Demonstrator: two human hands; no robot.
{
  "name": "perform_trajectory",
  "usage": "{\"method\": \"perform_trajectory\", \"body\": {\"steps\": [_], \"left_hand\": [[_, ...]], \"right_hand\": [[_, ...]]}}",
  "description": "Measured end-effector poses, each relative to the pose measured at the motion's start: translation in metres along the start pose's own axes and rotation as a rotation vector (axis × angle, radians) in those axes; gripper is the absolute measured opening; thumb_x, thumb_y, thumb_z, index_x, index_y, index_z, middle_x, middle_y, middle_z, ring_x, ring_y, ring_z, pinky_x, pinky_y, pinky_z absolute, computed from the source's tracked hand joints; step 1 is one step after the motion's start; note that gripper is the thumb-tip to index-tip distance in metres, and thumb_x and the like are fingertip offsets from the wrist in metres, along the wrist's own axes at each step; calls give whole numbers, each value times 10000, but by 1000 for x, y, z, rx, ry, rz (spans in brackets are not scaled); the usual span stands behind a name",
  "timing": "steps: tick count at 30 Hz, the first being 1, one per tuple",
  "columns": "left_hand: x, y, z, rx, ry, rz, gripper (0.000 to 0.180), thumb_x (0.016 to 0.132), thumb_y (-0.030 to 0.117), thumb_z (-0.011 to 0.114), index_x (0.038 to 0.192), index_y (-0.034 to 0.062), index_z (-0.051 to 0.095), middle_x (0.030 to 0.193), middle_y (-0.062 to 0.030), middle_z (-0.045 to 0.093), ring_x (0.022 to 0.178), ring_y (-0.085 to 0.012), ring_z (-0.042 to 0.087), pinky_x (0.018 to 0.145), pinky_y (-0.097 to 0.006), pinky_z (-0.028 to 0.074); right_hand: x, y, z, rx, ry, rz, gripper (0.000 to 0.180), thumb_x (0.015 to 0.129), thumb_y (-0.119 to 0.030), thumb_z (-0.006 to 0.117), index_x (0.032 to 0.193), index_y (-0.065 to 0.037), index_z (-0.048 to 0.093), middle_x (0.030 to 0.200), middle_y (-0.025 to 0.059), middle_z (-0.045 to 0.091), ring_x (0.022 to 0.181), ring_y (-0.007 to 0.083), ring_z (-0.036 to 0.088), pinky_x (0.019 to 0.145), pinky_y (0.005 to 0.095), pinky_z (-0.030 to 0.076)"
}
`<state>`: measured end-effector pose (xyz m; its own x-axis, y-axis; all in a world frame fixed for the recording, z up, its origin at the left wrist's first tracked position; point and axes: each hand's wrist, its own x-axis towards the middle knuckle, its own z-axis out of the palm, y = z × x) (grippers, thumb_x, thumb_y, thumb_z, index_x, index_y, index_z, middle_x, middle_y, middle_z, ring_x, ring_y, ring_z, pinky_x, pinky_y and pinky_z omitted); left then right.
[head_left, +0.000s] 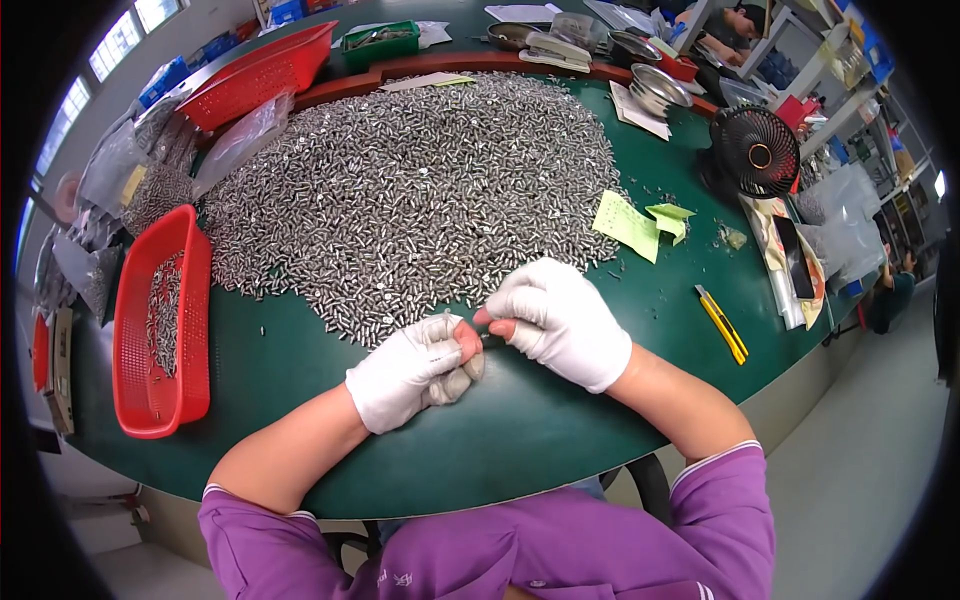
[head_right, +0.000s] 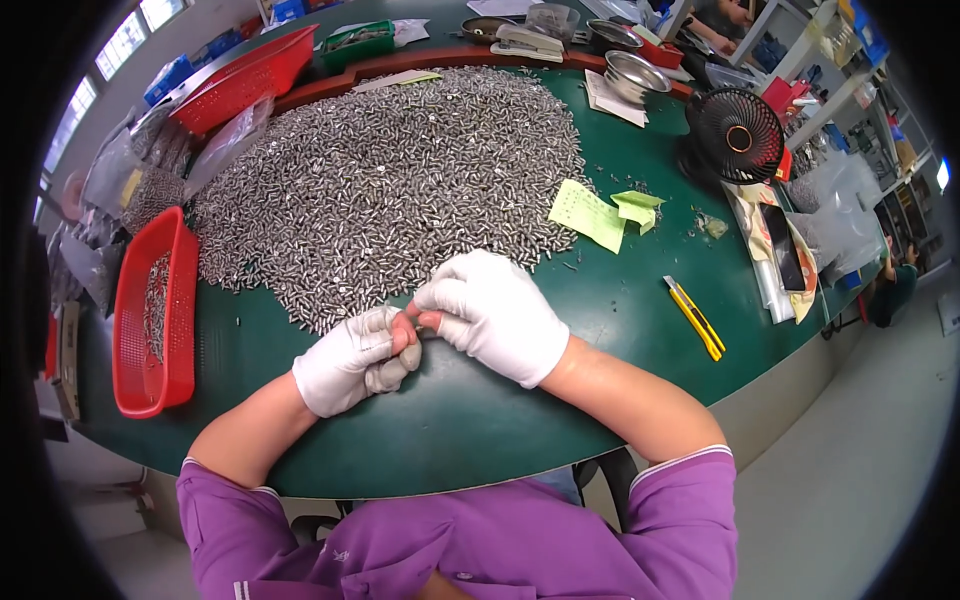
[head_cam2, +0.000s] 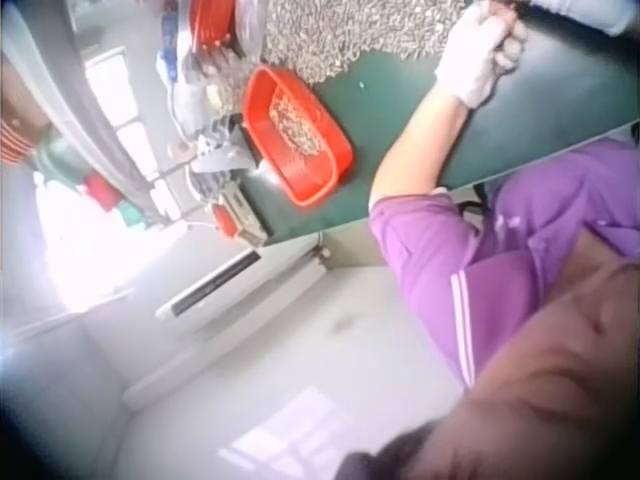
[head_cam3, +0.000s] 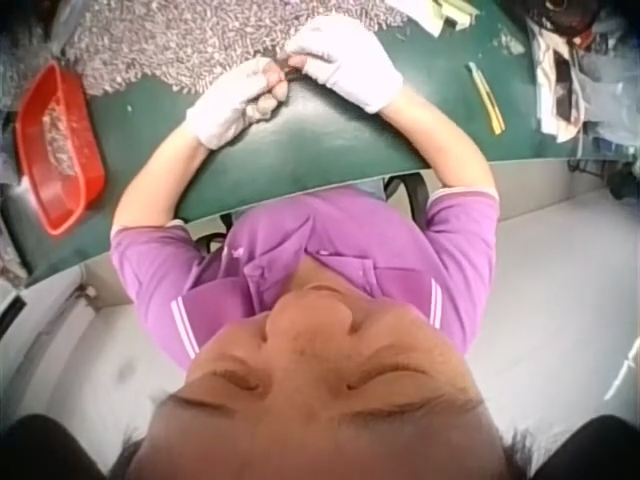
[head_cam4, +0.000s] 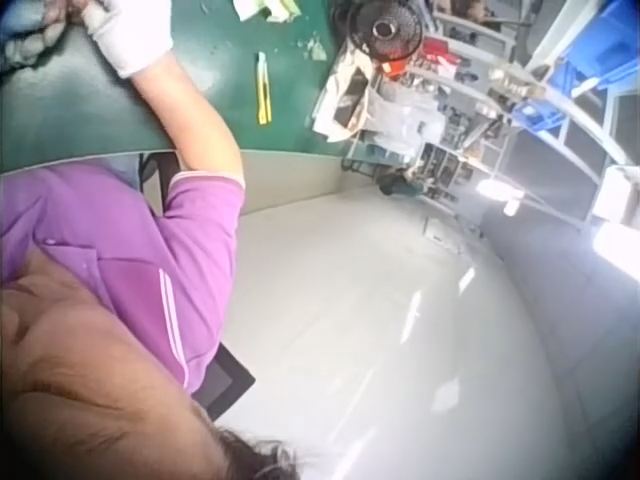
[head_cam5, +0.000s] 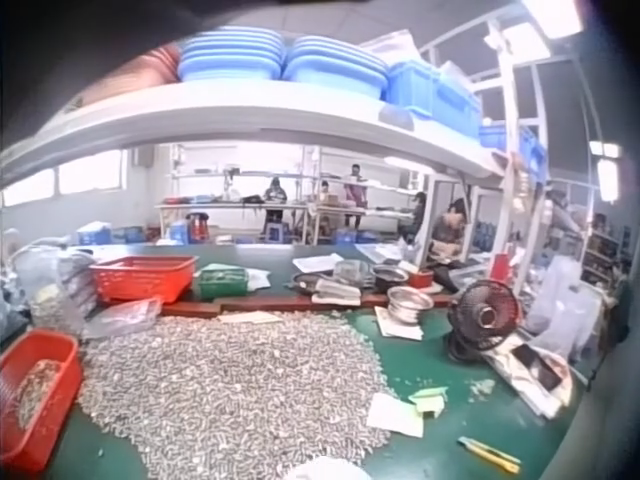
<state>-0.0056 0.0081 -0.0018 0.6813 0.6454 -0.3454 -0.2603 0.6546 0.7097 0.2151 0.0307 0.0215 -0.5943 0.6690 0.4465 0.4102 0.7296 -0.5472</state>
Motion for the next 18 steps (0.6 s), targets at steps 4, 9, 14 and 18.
{"method": "perform_trajectory", "body": {"steps": [4, 9, 14, 18], "left_hand": [[-2, -1, -6, -59, -2, -6, 167, 943, 268, 626, 996, 123, 561, 878, -5, 608, 652, -73, 505, 589, -221, 402], [-1, 1, -8, -127, 11, -7, 195, 953, 312, 593, 996, 124, 562, 878, -14, 599, 616, -78, 448, 561, -221, 346], [1, 1, -7, -207, 26, -13, 190, 954, 305, 585, 1000, 122, 562, 840, -30, 551, 588, -100, 377, 544, -229, 314], [-1, 2, -6, -215, 45, -13, 194, 961, 306, 570, 1005, 117, 560, 836, -35, 547, 593, -105, 384, 543, -230, 317]], "right_hand": [[2, 8, -9, -220, 62, 91, 112, 780, -171, 714, 883, -129, 699, 835, 47, 636, 811, 261, 605, 725, 383, 494], [2, 12, -17, -356, 57, 162, 91, 757, -133, 727, 845, -124, 703, 811, 45, 642, 779, 259, 610, 705, 371, 499], [1, 18, -8, -346, -95, 60, 73, 735, -181, 703, 799, -150, 688, 778, 51, 606, 773, 272, 605, 649, 405, 503], [4, 15, -5, -416, -134, 69, 89, 743, -182, 715, 817, -139, 687, 783, 52, 613, 770, 276, 603, 664, 406, 493]]}}
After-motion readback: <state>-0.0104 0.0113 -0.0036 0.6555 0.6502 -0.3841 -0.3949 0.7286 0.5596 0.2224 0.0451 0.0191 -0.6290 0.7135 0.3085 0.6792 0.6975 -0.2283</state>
